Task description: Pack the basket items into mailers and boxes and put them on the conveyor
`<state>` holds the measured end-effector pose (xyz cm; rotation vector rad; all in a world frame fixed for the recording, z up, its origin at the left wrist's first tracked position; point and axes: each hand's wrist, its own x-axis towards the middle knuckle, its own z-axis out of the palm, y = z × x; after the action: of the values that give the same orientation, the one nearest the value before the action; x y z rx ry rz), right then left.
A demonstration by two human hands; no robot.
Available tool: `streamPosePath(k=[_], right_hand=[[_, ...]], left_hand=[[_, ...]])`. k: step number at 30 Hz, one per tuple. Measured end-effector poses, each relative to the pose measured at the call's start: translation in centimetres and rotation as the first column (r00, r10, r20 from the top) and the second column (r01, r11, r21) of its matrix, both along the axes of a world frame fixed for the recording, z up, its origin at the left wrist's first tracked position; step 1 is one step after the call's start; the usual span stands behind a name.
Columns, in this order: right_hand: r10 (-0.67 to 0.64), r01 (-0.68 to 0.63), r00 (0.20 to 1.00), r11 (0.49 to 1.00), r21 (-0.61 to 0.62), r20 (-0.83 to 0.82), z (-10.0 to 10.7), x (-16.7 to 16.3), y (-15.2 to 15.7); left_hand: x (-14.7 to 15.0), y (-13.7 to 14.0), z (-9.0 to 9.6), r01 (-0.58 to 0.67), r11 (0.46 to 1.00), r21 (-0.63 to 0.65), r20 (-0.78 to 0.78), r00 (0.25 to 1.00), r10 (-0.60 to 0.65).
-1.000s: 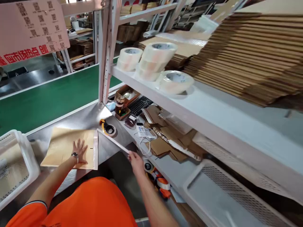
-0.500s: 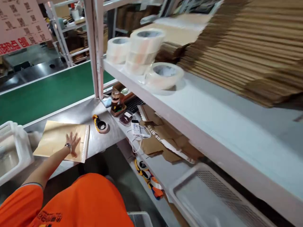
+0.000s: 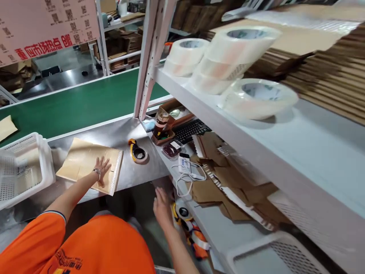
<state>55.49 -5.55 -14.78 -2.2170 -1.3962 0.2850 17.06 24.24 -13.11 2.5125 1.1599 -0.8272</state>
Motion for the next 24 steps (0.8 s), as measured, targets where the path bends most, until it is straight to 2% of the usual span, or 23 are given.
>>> streamPosePath(k=[1, 3, 5, 8, 11, 13, 16, 20, 24], right_hand=[[0.132, -0.138, 0.988, 0.986, -0.088, -0.074, -1.0, -3.1, 3.0], [0.273, -0.285, 0.956, 0.949, -0.136, -0.106, -2.8, -9.1, 8.7], [0.345, -0.358, 0.933, 0.917, -0.177, -0.103, -4.3, -13.8, 13.2], [0.415, -0.420, 0.907, 0.878, -0.228, -0.075, -6.0, -17.8, 17.6], [0.492, -0.488, 0.869, 0.838, -0.242, -0.050, -7.1, -19.4, 19.7], [0.536, -0.527, 0.844, 0.812, -0.253, -0.037, -7.6, -20.1, 20.1], [0.550, -0.527, 0.835, 0.802, -0.280, 0.002, -8.0, -20.9, 20.1], [0.567, -0.523, 0.822, 0.792, -0.315, 0.060, -7.3, -20.8, 20.5], [0.662, -0.580, 0.743, 0.707, -0.404, 0.092, -5.9, -19.4, 22.8]], left_hand=[[0.0, 0.1, -0.3, 0.004, 1.000, -0.005, 0.002, 1.000, -0.004], [0.0, 0.1, -1.0, 0.012, 1.000, -0.011, 0.025, 1.000, -0.012], [0.1, 0.1, -1.9, 0.016, 1.000, -0.005, 0.062, 0.998, -0.016], [0.4, 0.0, -3.2, 0.009, 1.000, 0.005, 0.093, 0.996, -0.010], [0.7, 0.0, -4.5, 0.010, 1.000, 0.008, 0.159, 0.987, -0.011], [0.8, 0.0, -5.0, 0.009, 1.000, 0.000, 0.204, 0.979, -0.009], [0.9, 0.0, -5.1, 0.023, 0.999, -0.033, 0.238, 0.971, -0.014], [1.0, 0.0, -4.6, 0.033, 0.998, -0.047, 0.305, 0.952, -0.017], [0.9, -0.7, -4.1, 0.036, 0.995, -0.091, 0.324, 0.946, -0.005]])
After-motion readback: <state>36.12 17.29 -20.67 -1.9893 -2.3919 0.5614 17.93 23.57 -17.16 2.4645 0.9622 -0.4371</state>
